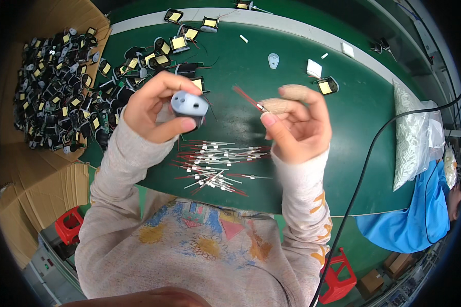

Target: The person assembles electrical components by inserting a white connector with wires into a grey plastic housing, then fitting the housing into a black plastic frame and securing it by hand.

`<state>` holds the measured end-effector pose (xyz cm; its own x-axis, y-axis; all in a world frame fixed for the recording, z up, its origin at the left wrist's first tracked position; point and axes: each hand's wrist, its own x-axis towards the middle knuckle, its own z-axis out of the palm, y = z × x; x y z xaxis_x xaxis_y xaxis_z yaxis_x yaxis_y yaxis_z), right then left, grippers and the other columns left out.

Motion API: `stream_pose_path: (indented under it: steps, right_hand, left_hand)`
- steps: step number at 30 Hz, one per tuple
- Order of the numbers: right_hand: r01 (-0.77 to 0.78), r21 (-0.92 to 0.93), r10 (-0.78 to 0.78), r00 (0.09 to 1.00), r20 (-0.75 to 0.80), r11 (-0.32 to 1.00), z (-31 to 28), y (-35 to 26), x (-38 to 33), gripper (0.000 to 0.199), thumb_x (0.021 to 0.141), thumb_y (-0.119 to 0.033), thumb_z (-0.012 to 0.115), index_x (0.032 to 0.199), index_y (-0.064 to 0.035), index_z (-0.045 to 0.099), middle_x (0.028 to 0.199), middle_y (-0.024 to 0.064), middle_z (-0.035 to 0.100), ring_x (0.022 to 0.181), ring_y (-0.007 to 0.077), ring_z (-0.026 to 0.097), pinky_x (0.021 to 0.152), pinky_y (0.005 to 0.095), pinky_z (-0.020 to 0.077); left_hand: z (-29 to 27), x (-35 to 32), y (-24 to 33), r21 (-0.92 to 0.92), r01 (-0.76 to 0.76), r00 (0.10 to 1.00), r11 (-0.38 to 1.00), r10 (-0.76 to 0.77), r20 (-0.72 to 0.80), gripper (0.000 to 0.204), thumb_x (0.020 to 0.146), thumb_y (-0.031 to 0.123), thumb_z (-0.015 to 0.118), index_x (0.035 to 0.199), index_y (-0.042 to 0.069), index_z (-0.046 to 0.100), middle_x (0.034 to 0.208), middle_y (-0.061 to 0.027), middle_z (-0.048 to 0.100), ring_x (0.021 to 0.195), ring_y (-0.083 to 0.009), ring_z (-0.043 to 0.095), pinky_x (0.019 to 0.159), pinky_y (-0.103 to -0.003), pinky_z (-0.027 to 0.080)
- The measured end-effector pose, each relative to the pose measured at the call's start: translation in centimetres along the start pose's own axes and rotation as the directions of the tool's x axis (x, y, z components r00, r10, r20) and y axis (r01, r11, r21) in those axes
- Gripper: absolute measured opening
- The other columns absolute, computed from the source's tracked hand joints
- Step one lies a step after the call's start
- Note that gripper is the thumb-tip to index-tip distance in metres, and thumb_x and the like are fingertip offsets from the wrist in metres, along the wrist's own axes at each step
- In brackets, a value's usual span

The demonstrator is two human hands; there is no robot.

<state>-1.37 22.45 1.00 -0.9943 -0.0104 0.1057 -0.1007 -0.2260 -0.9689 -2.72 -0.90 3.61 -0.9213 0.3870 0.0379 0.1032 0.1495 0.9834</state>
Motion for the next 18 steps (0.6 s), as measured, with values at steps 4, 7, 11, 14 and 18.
stream_pose_path:
  steps: [4,7,11,14,18]
  right_hand:
    - [0.368,-0.634,-0.397,0.912,0.104,0.68,0.9,0.2,-0.1,0.031,0.073,0.006,0.068,0.101,-0.0028,0.058,0.091,0.01,0.065,0.065,0.0143,0.058,0.06,0.0252,0.0482]
    - [0.663,-0.696,-0.444,0.73,0.52,0.276,1.4,-1.3,0.3,0.041,0.057,-0.001,0.067,0.098,-0.0035,0.063,0.086,0.0087,0.063,0.064,0.0201,0.055,0.054,0.027,0.0472]
    - [0.791,-0.585,-0.461,0.593,0.66,0.179,1.7,-2.1,0.1,0.05,0.051,-0.009,0.06,0.101,-0.0032,0.064,0.09,0.0086,0.063,0.066,0.019,0.055,0.054,0.0262,0.0476]
    - [0.708,-0.622,-0.318,0.706,0.633,0.335,2.0,-2.6,0.0,0.045,0.055,-0.006,0.067,0.099,-0.0027,0.064,0.093,0.0103,0.064,0.074,0.0203,0.059,0.06,0.0263,0.0493]
    - [0.191,-0.132,-0.183,0.981,0.071,0.973,2.1,-1.0,0.6,0.033,0.061,-0.001,0.079,0.091,-0.0007,0.066,0.091,0.0099,0.066,0.088,0.0241,0.063,0.07,0.0312,0.0512]
  left_hand:
    - [-0.6,-0.5,0.3,0.478,-0.298,0.952,0.826,0.294,0.085,0.033,0.064,0.032,0.076,0.088,0.01,0.068,0.113,-0.0106,0.054,0.116,-0.028,0.041,0.094,-0.039,0.035]
    - [0.7,-0.1,0.2,0.544,-0.431,0.901,0.72,0.373,0.219,0.033,0.061,0.034,0.075,0.085,0.013,0.067,0.124,-0.0096,0.052,0.122,-0.0356,0.035,0.102,-0.046,0.026]
    - [1.3,0.0,-0.9,0.44,-0.395,0.915,0.807,0.304,0.264,0.038,0.059,0.03,0.079,0.088,0.01,0.066,0.103,-0.0052,0.056,0.115,-0.0323,0.042,0.098,-0.044,0.033]
    - [1.0,0.0,-1.5,0.261,-0.37,0.916,0.892,0.303,0.263,0.037,0.06,0.031,0.08,0.089,0.01,0.067,0.1,-0.0035,0.057,0.11,-0.0309,0.044,0.096,-0.043,0.034]
    - [1.2,0.0,-1.8,0.101,-0.332,0.915,0.938,0.294,0.275,0.039,0.059,0.03,0.081,0.091,0.012,0.069,0.097,-0.0024,0.058,0.106,-0.0297,0.046,0.095,-0.042,0.035]
